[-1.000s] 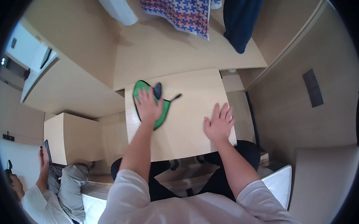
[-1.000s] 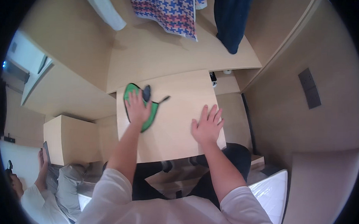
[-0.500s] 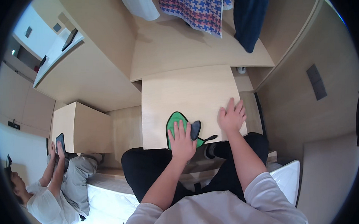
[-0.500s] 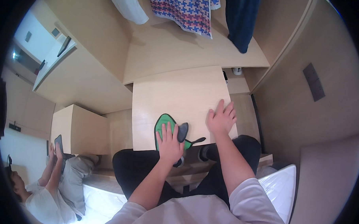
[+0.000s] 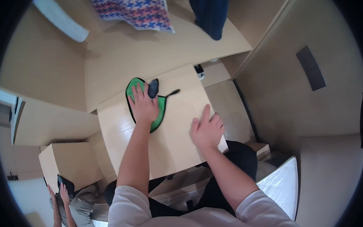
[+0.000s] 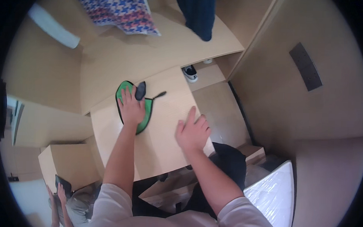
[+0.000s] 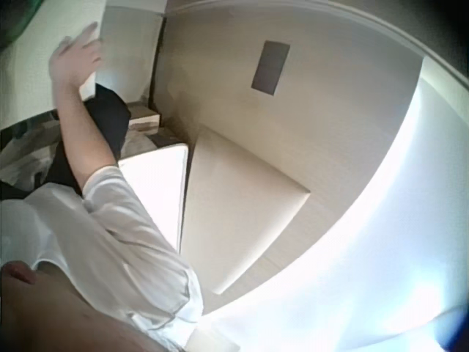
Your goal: The person wipes a light-colored wooden shelf by hand using a green cloth, rubbing the surface repeatedly in circular and linear motions.
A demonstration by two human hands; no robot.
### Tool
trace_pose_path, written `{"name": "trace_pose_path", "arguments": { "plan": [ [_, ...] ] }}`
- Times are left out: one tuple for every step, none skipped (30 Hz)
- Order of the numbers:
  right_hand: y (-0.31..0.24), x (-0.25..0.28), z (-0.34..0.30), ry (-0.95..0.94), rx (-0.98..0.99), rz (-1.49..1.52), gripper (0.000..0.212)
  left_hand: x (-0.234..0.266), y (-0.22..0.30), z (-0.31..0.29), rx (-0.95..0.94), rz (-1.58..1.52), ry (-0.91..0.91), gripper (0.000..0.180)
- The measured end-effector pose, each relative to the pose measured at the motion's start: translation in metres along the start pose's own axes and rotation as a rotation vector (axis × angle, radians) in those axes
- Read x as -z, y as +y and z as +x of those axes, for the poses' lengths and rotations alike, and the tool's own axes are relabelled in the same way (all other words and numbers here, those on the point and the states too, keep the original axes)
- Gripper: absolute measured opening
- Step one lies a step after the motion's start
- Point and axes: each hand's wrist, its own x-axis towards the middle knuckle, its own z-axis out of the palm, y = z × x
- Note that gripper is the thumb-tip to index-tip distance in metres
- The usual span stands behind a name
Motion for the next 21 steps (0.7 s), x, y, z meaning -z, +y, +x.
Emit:
{"name": "trace_pose_path", "arguments": {
  "plan": [
    [0.000, 0.001, 0.001, 0.010, 0.018, -0.006, 0.079, -0.003, 0.006, 0.017, -0.006, 0.006, 0.036, 0.074],
    [0.001, 0.002, 0.001, 0.022, 0.033, -0.014, 0.079, -0.004, 0.019, 0.032, -0.023, -0.001, 0.038, 0.074],
    [0.002, 0.003, 0.001, 0.029, 0.023, -0.017, 0.079, -0.004, 0.029, 0.043, -0.017, -0.033, 0.003, 0.075],
    [0.001, 0.004, 0.002, 0.006, 0.019, -0.010, 0.079, -0.005, 0.036, 0.053, -0.012, -0.066, -0.027, 0.077],
    [0.000, 0.005, 0.002, -0.019, 0.022, -0.002, 0.080, -0.007, 0.041, 0.055, -0.019, -0.070, -0.020, 0.077],
    [-0.002, 0.004, -0.001, -0.011, 0.024, 0.000, 0.080, -0.010, 0.046, 0.049, -0.054, -0.060, -0.004, 0.077],
    [-0.004, 0.002, -0.002, -0.037, 0.022, 0.000, 0.081, -0.009, 0.047, 0.043, -0.082, -0.050, 0.021, 0.077],
    [-0.003, 0.001, 0.000, -0.058, 0.012, -0.006, 0.081, 0.002, 0.062, 0.034, -0.098, -0.070, -0.054, 0.076],
    [0.000, 0.001, 0.003, -0.042, 0.022, -0.004, 0.081, -0.002, 0.072, 0.020, -0.171, -0.031, -0.029, 0.077],
    [0.001, 0.002, 0.003, -0.035, 0.017, 0.008, 0.082, 0.003, 0.077, 0.002, -0.228, -0.024, -0.045, 0.078],
    [0.001, 0.002, 0.002, -0.028, 0.014, 0.024, 0.082, 0.008, 0.086, -0.016, -0.239, -0.051, -0.075, 0.080],
    [-0.001, 0.003, 0.003, -0.032, 0.007, 0.020, 0.083, 0.012, 0.089, -0.039, -0.265, -0.039, -0.078, 0.082],
    [0.003, 0.000, 0.007, -0.025, 0.018, 0.029, 0.083, 0.020, 0.101, -0.060, -0.281, -0.048, -0.122, 0.082],
    [0.005, -0.005, 0.010, 0.006, -0.002, 0.094, 0.083, 0.015, 0.106, -0.082, -0.299, -0.055, -0.102, 0.077],
    [0.005, -0.006, 0.010, 0.030, -0.023, 0.161, 0.084, 0.009, 0.108, -0.108, -0.305, -0.106, -0.061, 0.077],
    [0.007, 0.001, 0.011, -0.018, -0.033, 0.232, 0.084, 0.014, 0.111, -0.130, -0.319, -0.101, -0.115, 0.077],
    [0.014, 0.001, 0.014, -0.012, -0.031, 0.235, 0.084, 0.026, 0.121, -0.153, -0.338, -0.138, -0.158, 0.076],
    [0.019, -0.003, 0.019, -0.004, -0.069, 0.350, 0.085, 0.032, 0.128, -0.172, -0.342, -0.143, -0.190, 0.076],
    [0.026, -0.003, 0.025, 0.003, -0.107, 0.462, 0.086, 0.035, 0.135, -0.188, -0.345, -0.150, -0.224, 0.077],
    [0.030, 0.002, 0.029, -0.075, -0.143, 0.540, 0.084, 0.041, 0.139, -0.206, -0.342, -0.185, -0.230, 0.078],
    [0.037, 0.008, 0.037, -0.082, -0.138, 0.543, 0.084, 0.044, 0.147, -0.219, -0.344, -0.221, -0.235, 0.080]
  ]
}}
